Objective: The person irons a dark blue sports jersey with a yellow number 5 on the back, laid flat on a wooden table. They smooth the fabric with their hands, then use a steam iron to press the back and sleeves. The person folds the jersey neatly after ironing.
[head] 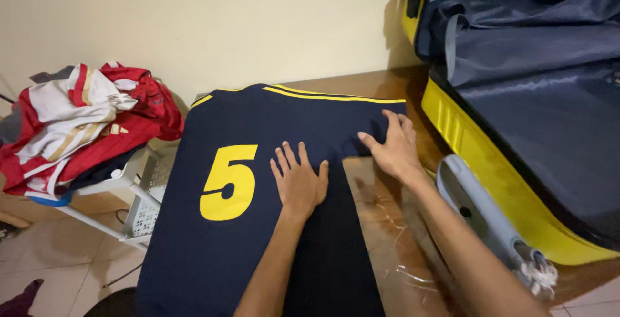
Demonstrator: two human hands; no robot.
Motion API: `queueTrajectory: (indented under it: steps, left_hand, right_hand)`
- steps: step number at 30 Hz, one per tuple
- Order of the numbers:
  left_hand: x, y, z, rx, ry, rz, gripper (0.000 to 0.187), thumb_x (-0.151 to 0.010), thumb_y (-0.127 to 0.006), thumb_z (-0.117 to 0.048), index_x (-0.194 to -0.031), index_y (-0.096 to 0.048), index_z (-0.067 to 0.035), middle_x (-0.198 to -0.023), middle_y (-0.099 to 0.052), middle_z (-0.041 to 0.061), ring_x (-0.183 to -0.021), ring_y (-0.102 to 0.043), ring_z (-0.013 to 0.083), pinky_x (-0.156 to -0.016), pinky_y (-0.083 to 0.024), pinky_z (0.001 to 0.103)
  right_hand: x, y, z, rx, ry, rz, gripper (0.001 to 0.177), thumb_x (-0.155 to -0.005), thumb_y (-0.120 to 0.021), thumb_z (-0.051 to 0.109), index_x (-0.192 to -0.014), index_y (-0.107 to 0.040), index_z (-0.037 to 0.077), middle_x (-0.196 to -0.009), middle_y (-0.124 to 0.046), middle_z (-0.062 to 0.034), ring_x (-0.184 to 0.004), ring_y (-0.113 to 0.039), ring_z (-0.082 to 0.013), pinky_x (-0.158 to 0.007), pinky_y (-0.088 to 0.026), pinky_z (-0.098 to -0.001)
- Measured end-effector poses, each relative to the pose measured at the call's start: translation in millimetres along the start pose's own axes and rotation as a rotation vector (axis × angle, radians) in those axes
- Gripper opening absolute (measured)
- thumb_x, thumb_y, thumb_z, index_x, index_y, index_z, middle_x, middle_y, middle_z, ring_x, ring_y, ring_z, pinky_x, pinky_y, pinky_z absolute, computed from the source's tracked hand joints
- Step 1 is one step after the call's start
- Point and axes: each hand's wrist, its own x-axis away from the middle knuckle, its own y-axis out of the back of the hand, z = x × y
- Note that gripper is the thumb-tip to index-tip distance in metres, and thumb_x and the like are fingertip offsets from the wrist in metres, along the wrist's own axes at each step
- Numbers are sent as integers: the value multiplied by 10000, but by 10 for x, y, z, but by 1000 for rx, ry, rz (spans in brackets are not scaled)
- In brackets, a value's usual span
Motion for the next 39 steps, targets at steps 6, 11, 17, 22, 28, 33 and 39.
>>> queueTrajectory:
  steps: [6, 11, 17, 22, 28, 33, 39]
  left_hand:
    - [-57, 240, -99, -113, -11, 38, 831, -928, -523, -598, -1511, -386, -21, -1532, -343, 313, -1439, -279, 478, -1144, -206, 627]
    - [-332, 463, -46, -93, -37, 85, 799, -851, -643, -614, -1374, -535, -20, -1454, -457, 259, -1370, -398, 447, -1086, -344, 588]
    - [-552, 303, 224, 67, 9, -161, 713, -887, -651, -539, -1361, -571, -12, -1471, -458, 297, -1397, -402, 447, -1117, -318, 545]
    - [-619, 78, 369, 82, -17, -45, 735, -929, -588, -548, -1452, -504, -39, -1551, -349, 304, -1466, -279, 455, -1183, -194, 571]
    - [-655, 5, 420, 79, -16, 17, 758, -942, -558, -560, -1483, -460, -38, -1564, -316, 310, -1483, -243, 460, -1199, -153, 572]
    - [-666, -34, 426, 65, -26, 23, 768, -949, -549, -565, -1495, -445, -36, -1572, -302, 317, -1487, -222, 474, -1202, -142, 586]
    - [-672, 31, 409, 141, -44, 47, 713, -925, -610, -510, -1447, -496, -38, -1556, -327, 294, -1481, -240, 453, -1181, -130, 616]
  right_hand:
    - [93, -384, -279, 69, 15, -126, 795, -889, -726, 391, -1519, -424, 12, -1546, -388, -288, -1424, -374, -460, -1185, -325, -523]
    - [80, -500, -239, 304, 4, -40, 792, -886, -688, 467, -1490, -432, 23, -1537, -364, -300, -1437, -312, -470, -1161, -268, -570]
    - [42, -462, -134, 389, -93, 35, 781, -936, -581, 594, -1489, -455, 56, -1567, -264, -346, -1474, -189, -516, -1187, -180, -591]
    - [55, -445, -78, 370, -130, -6, 790, -935, -540, 648, -1487, -497, 84, -1552, -254, -405, -1467, -205, -525, -1204, -188, -568]
    - [26, -404, -139, 482, -62, -91, 655, -941, -601, 533, -1379, -610, 45, -1417, -466, -350, -1309, -427, -495, -1078, -330, -576]
    - [5, -364, -255, 418, -6, -155, 391, -920, -675, 268, -1241, -731, 52, -1229, -624, -250, -1173, -556, -453, -983, -473, -527]
    - [-44, -383, -228, 148, -21, -165, 319, -921, -632, 71, -1219, -746, 81, -1213, -633, -225, -1142, -595, -425, -987, -472, -505]
